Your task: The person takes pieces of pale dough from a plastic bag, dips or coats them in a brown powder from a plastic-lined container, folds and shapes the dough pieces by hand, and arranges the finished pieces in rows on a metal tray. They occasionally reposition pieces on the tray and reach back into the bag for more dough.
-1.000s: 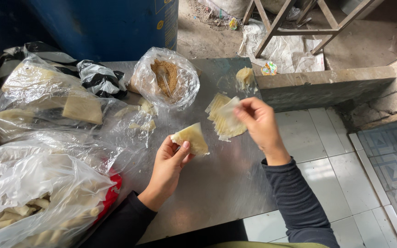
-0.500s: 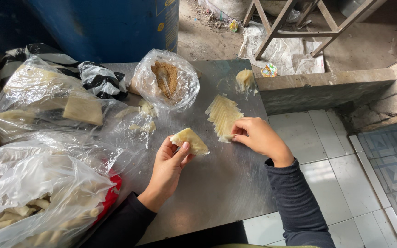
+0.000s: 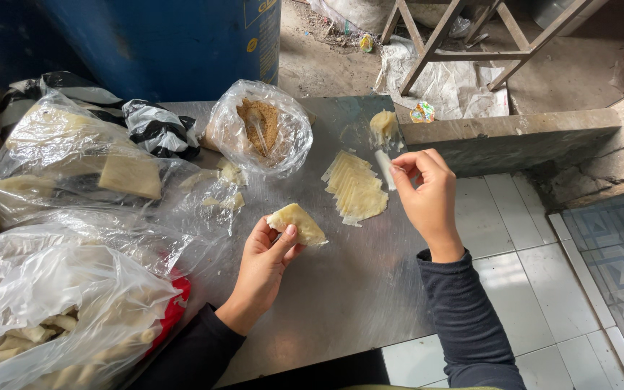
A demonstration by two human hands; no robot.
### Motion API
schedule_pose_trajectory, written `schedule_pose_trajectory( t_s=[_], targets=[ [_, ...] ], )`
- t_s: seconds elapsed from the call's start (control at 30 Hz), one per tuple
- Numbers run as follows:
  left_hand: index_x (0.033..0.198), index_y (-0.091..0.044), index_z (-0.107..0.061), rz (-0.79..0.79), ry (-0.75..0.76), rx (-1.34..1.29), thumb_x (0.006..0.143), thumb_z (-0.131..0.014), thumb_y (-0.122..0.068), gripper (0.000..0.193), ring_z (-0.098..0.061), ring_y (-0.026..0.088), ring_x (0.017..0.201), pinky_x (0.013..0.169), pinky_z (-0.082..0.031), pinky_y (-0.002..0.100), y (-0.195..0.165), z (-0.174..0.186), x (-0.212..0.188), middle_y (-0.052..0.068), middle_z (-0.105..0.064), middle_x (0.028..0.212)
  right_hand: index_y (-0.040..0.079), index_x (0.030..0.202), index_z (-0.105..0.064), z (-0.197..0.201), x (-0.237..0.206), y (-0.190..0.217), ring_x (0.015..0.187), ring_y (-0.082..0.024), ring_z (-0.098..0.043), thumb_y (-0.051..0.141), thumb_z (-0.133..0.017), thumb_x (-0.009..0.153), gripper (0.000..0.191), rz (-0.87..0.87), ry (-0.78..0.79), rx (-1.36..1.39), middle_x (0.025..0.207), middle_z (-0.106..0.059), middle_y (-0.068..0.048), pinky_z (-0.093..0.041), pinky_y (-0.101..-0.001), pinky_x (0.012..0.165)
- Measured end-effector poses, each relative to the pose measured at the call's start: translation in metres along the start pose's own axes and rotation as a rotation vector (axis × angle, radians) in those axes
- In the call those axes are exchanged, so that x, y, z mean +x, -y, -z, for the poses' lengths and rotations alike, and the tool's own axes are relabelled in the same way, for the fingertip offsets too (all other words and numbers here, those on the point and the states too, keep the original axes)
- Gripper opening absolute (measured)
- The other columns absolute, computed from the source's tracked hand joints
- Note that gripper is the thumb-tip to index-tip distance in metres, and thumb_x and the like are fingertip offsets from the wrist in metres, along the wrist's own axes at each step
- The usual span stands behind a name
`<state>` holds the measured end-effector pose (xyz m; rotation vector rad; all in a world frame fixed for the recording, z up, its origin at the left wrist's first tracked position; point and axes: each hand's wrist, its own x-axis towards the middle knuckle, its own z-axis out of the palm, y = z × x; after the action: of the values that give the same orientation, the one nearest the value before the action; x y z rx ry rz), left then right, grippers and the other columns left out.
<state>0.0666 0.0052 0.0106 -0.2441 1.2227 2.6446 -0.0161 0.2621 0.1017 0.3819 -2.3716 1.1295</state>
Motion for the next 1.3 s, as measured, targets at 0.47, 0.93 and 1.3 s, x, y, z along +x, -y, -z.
schedule_pose_trajectory(
  t_s=[0.47, 0.93, 1.3],
  targets=[
    [0.118, -0.009, -0.061, 0.002, 0.025, 0.002, 0.098, -0.066, -0.022, 0.024, -0.065, 0.011, 0.106, 0.093, -0.055, 0.032, 0.002, 0.0, -0.001, -0.001, -0.067, 0.113, 0.006, 0.086, -0.072, -0.003, -0.007, 0.001, 0.078, -0.027, -0.069, 0.01, -0.074, 0.079, 0.008, 0.079, 0.616, -0.26, 0.082, -0.071, -0.007, -0.048, -0.0386, 0.074],
    [0.119, -0.01, -0.06, 0.009, 0.022, 0.011, 0.098, -0.066, -0.022, 0.025, -0.064, 0.011, 0.108, 0.094, -0.054, 0.031, 0.003, -0.002, -0.002, 0.0, -0.067, 0.115, 0.005, 0.083, -0.073, -0.003, -0.004, 0.0, 0.081, -0.028, -0.067, 0.014, -0.08, 0.075, 0.014, 0.078, 0.698, -0.222, 0.084, -0.071, -0.01, -0.052, -0.0399, 0.071],
    [0.122, -0.001, -0.06, -0.052, 0.102, 0.055, 0.095, -0.07, -0.009, 0.03, -0.067, 0.013, 0.107, 0.097, -0.055, 0.032, 0.01, -0.005, -0.001, 0.008, -0.07, 0.115, 0.005, 0.1, -0.066, -0.034, -0.033, 0.031, 0.085, -0.007, -0.058, 0.015, -0.089, 0.078, 0.033, -0.079, 0.725, 0.471, 0.092, -0.064, 0.002, -0.051, -0.0255, 0.078]
  ],
)
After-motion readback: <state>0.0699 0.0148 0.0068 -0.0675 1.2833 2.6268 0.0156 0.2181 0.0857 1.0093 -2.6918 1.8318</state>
